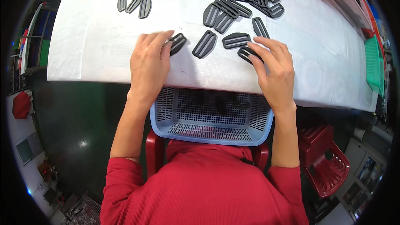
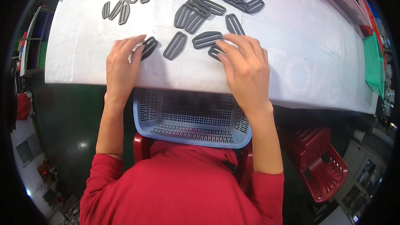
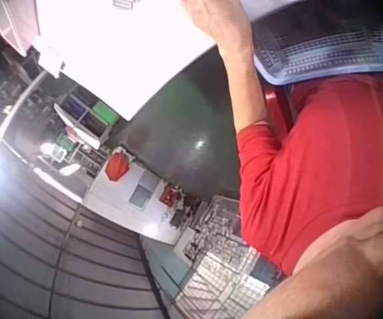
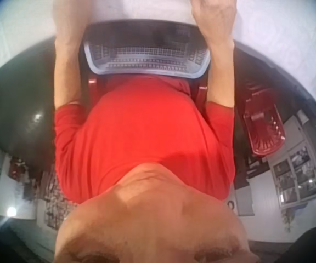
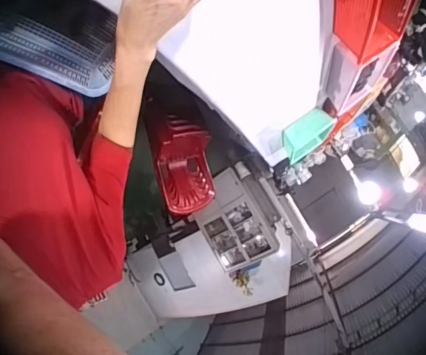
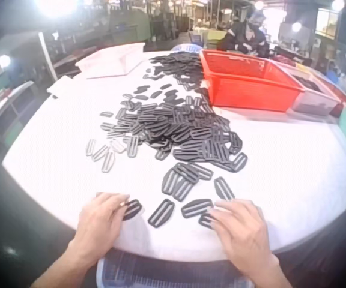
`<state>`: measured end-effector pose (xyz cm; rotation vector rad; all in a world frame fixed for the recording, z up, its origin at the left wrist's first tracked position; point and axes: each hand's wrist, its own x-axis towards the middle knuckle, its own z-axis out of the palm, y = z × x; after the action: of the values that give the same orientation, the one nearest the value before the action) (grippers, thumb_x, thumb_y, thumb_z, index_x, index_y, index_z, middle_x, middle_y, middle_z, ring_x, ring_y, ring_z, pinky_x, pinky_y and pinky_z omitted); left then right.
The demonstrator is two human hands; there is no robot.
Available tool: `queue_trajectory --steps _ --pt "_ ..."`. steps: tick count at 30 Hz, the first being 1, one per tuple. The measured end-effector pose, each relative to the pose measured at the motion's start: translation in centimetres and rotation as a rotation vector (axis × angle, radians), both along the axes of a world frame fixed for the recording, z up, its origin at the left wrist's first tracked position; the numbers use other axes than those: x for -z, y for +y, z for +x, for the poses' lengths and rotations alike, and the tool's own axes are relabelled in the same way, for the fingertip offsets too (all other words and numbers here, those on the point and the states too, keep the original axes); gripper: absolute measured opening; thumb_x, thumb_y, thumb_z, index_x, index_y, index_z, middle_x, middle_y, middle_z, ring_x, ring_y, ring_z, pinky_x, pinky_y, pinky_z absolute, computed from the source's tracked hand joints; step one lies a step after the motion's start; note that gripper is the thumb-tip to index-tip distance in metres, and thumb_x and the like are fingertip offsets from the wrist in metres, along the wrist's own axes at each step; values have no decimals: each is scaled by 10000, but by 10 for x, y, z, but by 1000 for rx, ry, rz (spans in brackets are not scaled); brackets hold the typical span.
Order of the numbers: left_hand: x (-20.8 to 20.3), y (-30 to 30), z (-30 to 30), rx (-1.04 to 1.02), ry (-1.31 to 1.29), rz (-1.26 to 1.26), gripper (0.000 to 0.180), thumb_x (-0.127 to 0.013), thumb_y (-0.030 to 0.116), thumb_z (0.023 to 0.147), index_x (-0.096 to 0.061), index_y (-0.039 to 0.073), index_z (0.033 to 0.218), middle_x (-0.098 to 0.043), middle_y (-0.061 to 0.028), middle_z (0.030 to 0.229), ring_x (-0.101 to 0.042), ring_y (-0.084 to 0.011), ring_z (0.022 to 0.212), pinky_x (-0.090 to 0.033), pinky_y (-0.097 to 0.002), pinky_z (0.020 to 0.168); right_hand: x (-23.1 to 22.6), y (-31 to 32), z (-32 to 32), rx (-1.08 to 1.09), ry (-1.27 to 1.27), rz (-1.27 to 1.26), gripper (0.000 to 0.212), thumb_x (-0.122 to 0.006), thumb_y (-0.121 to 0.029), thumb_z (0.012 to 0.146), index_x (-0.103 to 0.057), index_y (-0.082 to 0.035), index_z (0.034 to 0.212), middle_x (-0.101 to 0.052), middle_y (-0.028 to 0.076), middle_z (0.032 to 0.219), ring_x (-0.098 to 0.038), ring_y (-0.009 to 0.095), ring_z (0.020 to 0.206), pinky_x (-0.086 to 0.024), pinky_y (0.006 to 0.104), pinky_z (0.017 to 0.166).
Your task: The person walks across an assembly floor to a work table and sorts black plastic buckles from a large pile into a blue plastic basket and several colored bins.
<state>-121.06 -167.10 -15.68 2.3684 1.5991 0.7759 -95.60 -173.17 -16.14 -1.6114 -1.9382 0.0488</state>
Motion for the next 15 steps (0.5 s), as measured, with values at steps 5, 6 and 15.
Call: queue_trajectory --steps 5,6,15 --pt "-3 -11 33 167 4 76 297 -717 101 775 -674 30 1060 -630 -111 992 -569 -272 933 -471 -368 815 4 30 -12 -119 -20 14 288 -728 -128 741 -686 -85 1023 -647 6 1076 -567 213 1011 -436 354 842" --pt "0 -13 42 184 32 83 296 -710 96 781 -670 25 1065 -630 -113 991 -572 -273 927 -476 -367 798 8 32 -13 -117 -62 9 297 -736 -157 733 -686 -84 1017 -658 -1 1050 -574 206 987 -435 348 846" --pt "-1 -11 38 283 -195 -264 232 -658 53 800 -674 39 1031 -640 -94 991 -578 -265 901 -489 -359 747 -4 36 1 -126 77 -284 211 -688 -194 800 -693 -82 979 -678 -5 849 -613 227 835 -456 371 745"
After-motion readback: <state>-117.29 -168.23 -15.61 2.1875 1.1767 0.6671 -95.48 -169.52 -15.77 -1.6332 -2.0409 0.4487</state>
